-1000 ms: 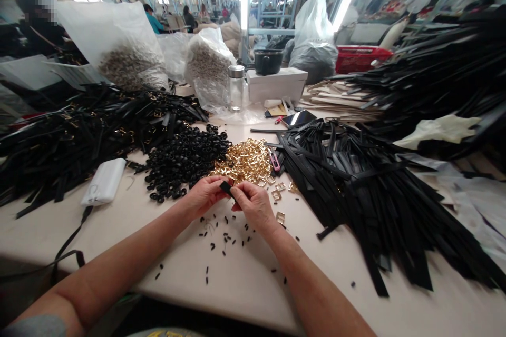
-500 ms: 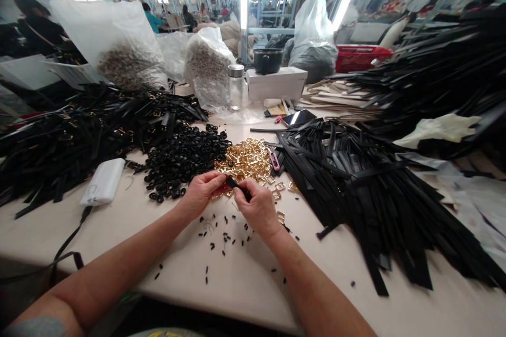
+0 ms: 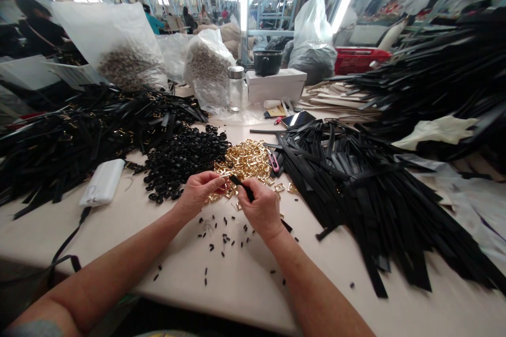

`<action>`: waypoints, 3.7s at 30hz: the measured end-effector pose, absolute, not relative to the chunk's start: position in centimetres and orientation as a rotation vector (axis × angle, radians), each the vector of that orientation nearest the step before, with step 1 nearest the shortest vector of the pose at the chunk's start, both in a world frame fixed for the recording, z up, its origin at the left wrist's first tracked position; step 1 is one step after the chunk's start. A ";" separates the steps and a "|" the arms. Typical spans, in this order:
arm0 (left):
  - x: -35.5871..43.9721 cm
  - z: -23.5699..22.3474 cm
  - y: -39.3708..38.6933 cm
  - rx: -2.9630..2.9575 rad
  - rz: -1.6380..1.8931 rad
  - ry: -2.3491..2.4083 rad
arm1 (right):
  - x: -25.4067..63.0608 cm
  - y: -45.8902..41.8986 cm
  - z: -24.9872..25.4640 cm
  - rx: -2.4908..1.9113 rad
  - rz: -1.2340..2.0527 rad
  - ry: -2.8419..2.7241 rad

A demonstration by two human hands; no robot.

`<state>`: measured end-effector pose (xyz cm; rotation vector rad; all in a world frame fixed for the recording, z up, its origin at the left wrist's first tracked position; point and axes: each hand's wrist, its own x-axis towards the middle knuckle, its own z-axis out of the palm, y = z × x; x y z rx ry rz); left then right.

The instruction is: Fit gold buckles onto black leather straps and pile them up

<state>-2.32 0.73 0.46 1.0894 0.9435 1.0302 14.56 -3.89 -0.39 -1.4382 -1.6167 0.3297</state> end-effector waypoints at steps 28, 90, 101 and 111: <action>-2.4 0.5 1.0 1.092 1.022 0.875 | 15.1 -4.0 0.9 -1.308 -0.411 -2.075; -2.6 -0.1 1.4 0.722 0.700 0.812 | 14.2 -3.7 -0.1 -1.348 0.572 -1.773; -2.4 -0.1 0.8 0.983 0.708 0.812 | 14.5 -3.7 -0.3 -1.348 0.624 -1.759; -2.2 0.4 0.5 1.238 0.773 0.850 | 14.4 -4.0 0.3 -1.361 0.522 -1.828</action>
